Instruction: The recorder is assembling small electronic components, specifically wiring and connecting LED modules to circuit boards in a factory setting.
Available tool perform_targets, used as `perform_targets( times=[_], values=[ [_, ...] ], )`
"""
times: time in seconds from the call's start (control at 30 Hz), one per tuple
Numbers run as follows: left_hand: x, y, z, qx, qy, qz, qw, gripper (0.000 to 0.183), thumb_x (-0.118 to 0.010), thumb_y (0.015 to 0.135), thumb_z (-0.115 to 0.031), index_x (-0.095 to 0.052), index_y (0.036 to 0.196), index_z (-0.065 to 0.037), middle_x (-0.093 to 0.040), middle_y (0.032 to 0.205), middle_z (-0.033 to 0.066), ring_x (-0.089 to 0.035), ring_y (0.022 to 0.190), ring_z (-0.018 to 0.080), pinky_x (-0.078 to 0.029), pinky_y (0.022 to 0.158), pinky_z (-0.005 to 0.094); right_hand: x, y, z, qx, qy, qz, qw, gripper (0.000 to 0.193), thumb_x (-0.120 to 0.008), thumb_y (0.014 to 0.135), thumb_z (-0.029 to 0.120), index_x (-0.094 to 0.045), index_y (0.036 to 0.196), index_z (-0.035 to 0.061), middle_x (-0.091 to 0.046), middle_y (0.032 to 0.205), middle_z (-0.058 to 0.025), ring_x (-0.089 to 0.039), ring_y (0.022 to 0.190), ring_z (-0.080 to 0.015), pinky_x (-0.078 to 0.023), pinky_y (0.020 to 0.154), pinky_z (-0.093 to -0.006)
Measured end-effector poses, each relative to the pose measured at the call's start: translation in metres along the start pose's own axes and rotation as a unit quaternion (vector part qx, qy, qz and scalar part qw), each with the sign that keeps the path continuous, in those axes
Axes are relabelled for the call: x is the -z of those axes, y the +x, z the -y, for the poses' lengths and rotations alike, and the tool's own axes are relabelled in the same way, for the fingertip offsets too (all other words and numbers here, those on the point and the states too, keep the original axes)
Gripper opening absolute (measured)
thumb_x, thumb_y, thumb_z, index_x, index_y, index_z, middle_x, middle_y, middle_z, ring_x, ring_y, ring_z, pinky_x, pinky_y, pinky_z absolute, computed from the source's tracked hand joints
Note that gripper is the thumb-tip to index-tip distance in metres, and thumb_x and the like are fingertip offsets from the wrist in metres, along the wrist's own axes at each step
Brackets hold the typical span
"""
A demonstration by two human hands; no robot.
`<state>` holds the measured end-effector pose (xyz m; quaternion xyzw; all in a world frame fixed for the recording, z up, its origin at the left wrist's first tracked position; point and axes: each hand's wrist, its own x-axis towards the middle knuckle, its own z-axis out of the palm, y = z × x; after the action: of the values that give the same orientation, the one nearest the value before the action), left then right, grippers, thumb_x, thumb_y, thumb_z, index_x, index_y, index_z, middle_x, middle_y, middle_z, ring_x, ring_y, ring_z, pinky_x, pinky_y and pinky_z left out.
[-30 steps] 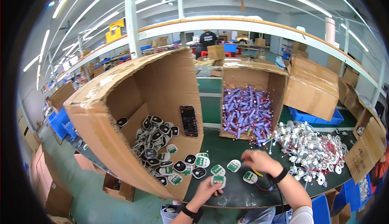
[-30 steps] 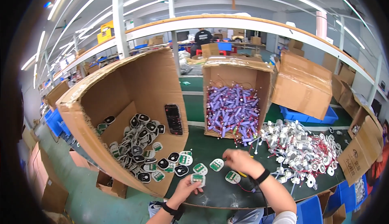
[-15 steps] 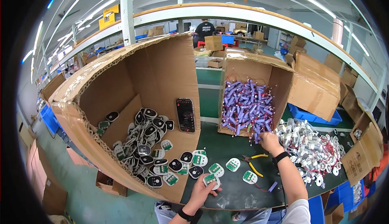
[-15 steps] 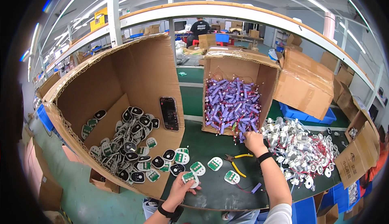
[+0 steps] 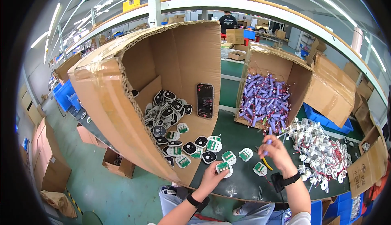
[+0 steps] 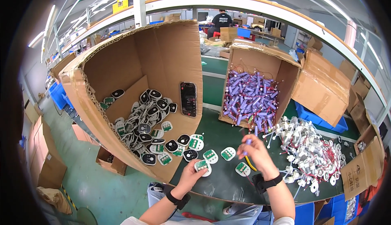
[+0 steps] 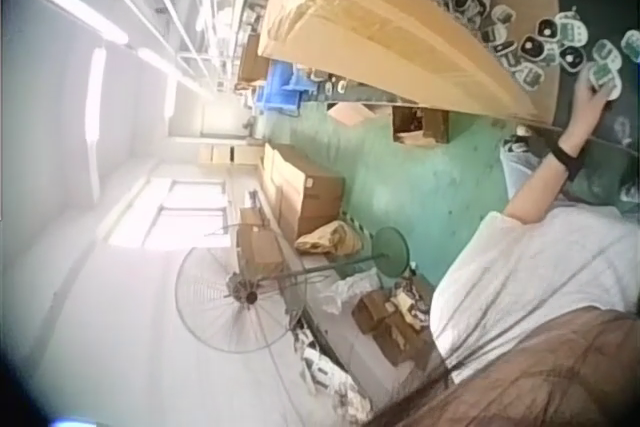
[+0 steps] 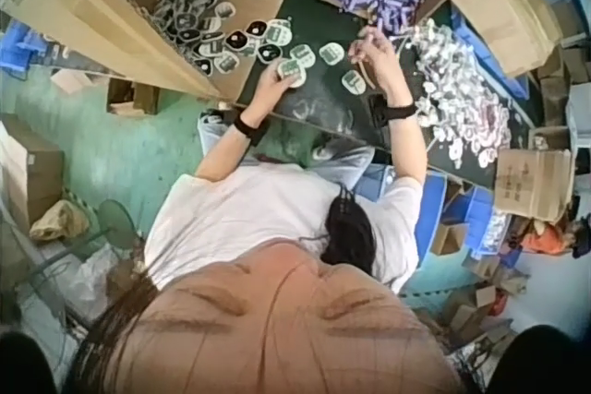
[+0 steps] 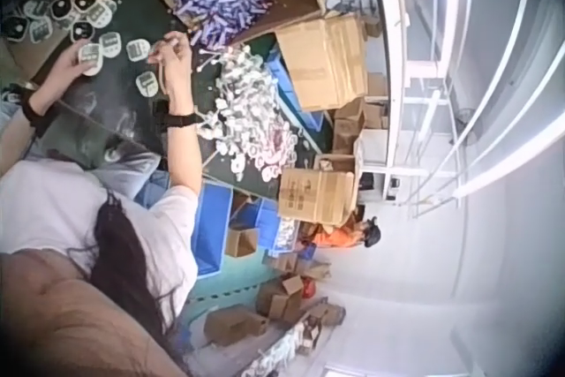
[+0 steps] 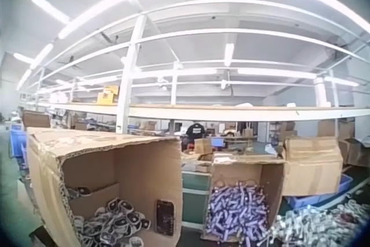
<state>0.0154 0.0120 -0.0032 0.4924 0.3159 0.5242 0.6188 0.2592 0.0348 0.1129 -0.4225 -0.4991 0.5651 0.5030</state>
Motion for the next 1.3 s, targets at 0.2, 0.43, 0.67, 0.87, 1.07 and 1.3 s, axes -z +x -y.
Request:
perform_targets(
  times=[0.2,0.43,0.67,0.87,1.07,1.3],
  values=[
    [0.003,-0.003,-0.012,0.043,0.019,-0.004,0.999,0.026,-0.062,0.086,-0.007,-0.049,0.108,-0.002,-0.06,0.088,0.0014,-0.055,0.064,0.0031,-0.041,0.05,0.0166,-0.033,-0.009,-0.032,-0.133,0.188,0.072,0.97,0.014,-0.057,0.088,0.016,-0.051,0.095,0.0053,-0.063,0.082,-0.0124,-0.064,0.08,-0.0228,-0.053,0.078,-0.0375],
    [0.002,-0.005,-0.014,0.06,-0.025,0.032,0.997,0.031,-0.058,0.089,-0.009,-0.042,0.115,-0.002,-0.059,0.086,0.0043,-0.054,0.056,0.0053,-0.037,0.043,0.017,-0.04,-0.014,-0.054,-0.135,0.108,0.08,0.982,0.024,-0.054,0.092,0.026,-0.059,0.094,0.0031,-0.06,0.07,-0.0052,-0.053,0.056,-0.0107,-0.047,0.057,-0.0258],
    [0.002,0.0,-0.008,0.053,-0.026,0.023,0.998,0.031,-0.053,0.093,-0.014,-0.04,0.117,0.0,-0.059,0.098,0.0093,-0.062,0.069,0.0131,-0.045,0.05,0.0198,-0.048,-0.009,-0.069,0.022,-0.259,0.022,0.965,0.026,-0.053,0.093,0.024,-0.061,0.096,-0.0008,-0.061,0.07,-0.0034,-0.053,0.053,-0.0104,-0.045,0.051,-0.0248],
    [0.005,-0.001,-0.011,0.045,-0.071,0.002,0.996,0.027,-0.046,0.096,-0.017,-0.041,0.118,-0.002,-0.059,0.103,0.0112,-0.064,0.078,0.0194,-0.05,0.057,0.0244,-0.037,-0.002,-0.075,0.023,-0.276,0.105,0.955,0.025,-0.047,0.093,0.011,-0.059,0.11,-0.0036,-0.063,0.09,-0.0075,-0.057,0.08,-0.0115,-0.047,0.069,-0.0251],
    [0.004,0.0,-0.013,0.046,-0.104,-0.007,0.994,0.026,-0.041,0.098,-0.018,-0.042,0.118,-0.002,-0.059,0.103,0.0114,-0.064,0.08,0.0207,-0.05,0.059,0.0252,-0.026,-0.003,-0.083,0.015,-0.3,0.075,0.951,0.027,-0.055,0.086,0.002,-0.06,0.112,-0.0035,-0.065,0.088,-0.0085,-0.06,0.076,-0.0109,-0.05,0.067,-0.0242],
    [0.008,-0.003,-0.012,0.054,-0.114,-0.049,0.991,0.025,-0.049,0.096,-0.021,-0.049,0.112,-0.002,-0.055,0.083,0.0017,-0.049,0.057,0.0039,-0.034,0.045,0.0171,-0.057,-0.009,-0.055,0.069,-0.338,0.035,0.938,0.017,-0.061,0.084,0.006,-0.064,0.096,-0.0043,-0.064,0.07,-0.0074,-0.06,0.058,-0.0103,-0.049,0.054,-0.0242]
  ],
)
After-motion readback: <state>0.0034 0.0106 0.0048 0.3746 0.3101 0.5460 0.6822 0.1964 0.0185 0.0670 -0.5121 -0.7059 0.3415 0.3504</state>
